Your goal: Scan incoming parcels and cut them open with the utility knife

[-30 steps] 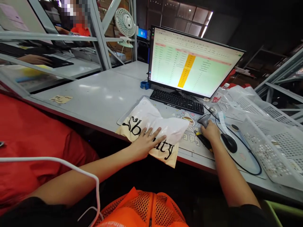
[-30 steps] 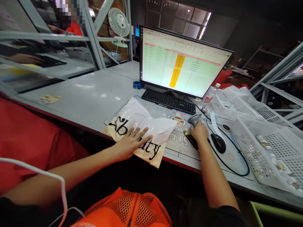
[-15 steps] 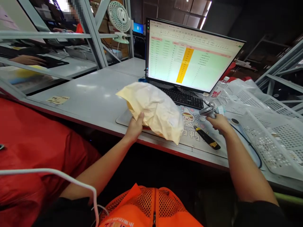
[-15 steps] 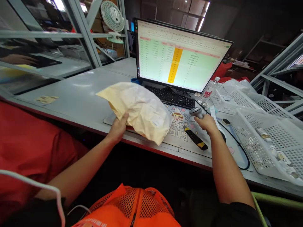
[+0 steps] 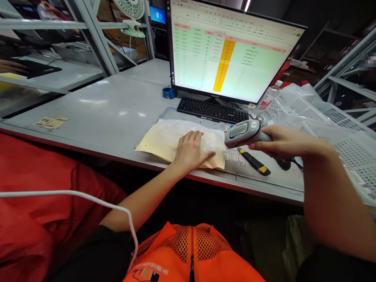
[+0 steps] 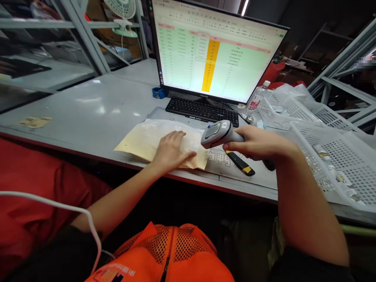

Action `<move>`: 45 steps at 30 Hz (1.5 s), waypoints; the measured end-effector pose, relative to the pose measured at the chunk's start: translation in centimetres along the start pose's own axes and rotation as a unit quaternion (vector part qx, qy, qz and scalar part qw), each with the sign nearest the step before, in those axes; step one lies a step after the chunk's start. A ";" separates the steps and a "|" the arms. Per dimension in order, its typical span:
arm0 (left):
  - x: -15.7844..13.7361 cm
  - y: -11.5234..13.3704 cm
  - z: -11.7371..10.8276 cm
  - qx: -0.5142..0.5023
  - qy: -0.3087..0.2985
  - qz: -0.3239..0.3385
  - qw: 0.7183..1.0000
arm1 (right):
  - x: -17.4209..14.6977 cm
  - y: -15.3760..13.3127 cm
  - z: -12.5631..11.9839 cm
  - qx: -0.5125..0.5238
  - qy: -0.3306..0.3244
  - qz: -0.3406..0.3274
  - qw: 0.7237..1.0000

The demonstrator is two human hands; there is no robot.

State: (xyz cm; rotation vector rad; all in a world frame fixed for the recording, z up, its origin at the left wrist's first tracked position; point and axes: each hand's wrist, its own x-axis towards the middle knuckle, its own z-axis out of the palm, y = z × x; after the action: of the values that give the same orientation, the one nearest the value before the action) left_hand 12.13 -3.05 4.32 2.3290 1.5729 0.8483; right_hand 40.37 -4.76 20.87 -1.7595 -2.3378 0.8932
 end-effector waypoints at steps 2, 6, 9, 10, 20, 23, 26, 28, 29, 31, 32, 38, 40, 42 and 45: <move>0.7 -0.2 2.6 0.042 -0.070 -0.001 0.997 | 0.0 -1.4 0.2 -0.026 -0.030 -0.006 0.999; -0.3 -1.0 4.9 0.062 -0.105 -0.005 0.993 | 0.1 -1.9 1.2 -0.062 -0.061 -0.024 0.996; -0.8 -1.1 4.9 0.062 -0.104 -0.008 0.993 | 0.5 -1.6 2.1 -0.065 -0.074 -0.044 0.994; -0.9 -1.1 4.9 0.059 -0.101 -0.008 0.993 | 0.7 -1.5 2.4 -0.065 -0.076 -0.052 0.994; -1.0 -1.5 4.8 0.070 -0.077 -0.003 0.995 | 4.2 1.9 3.5 -0.128 0.067 -0.021 0.989; -1.1 -3.1 2.9 0.085 -0.070 0.014 0.994 | 7.5 6.3 4.8 -0.179 0.189 0.117 0.958; -1.4 -6.1 0.8 0.110 -0.079 0.018 0.991 | 10.2 9.9 6.7 -0.179 0.241 0.245 0.922; -2.0 -8.1 0.0 0.126 -0.096 0.026 0.987 | 11.2 11.3 8.0 -0.169 0.257 0.288 0.907; -2.4 -9.0 -0.1 0.133 -0.103 0.032 0.985 | 11.4 11.8 8.5 -0.166 0.264 0.296 0.903; -3.3 -10.3 0.3 0.143 -0.107 0.046 0.983 | 11.6 12.3 8.8 -0.159 0.276 0.305 0.898; -3.6 -10.8 0.6 0.147 -0.104 0.051 0.982 | 11.7 12.4 8.6 -0.154 0.281 0.310 0.895; -4.2 -11.6 2.2 0.161 -0.074 0.078 0.981 | 15.5 9.4 5.5 -0.126 0.370 0.245 0.887; -4.1 -11.6 2.2 0.163 -0.072 0.076 0.981 | 18.5 7.8 5.8 -0.099 0.407 0.170 0.892; -4.1 -11.6 2.1 0.165 -0.075 0.073 0.981 | 21.4 6.7 7.1 -0.080 0.401 0.144 0.901; -4.2 -11.7 2.0 0.167 -0.080 0.073 0.980 | 24.6 6.7 9.7 -0.069 0.385 0.158 0.907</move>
State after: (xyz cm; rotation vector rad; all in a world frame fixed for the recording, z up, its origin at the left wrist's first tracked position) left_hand 3.01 -1.74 -4.22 2.6933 1.5945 0.4325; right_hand 33.95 14.68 2.85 -2.0655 -1.6534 -0.0085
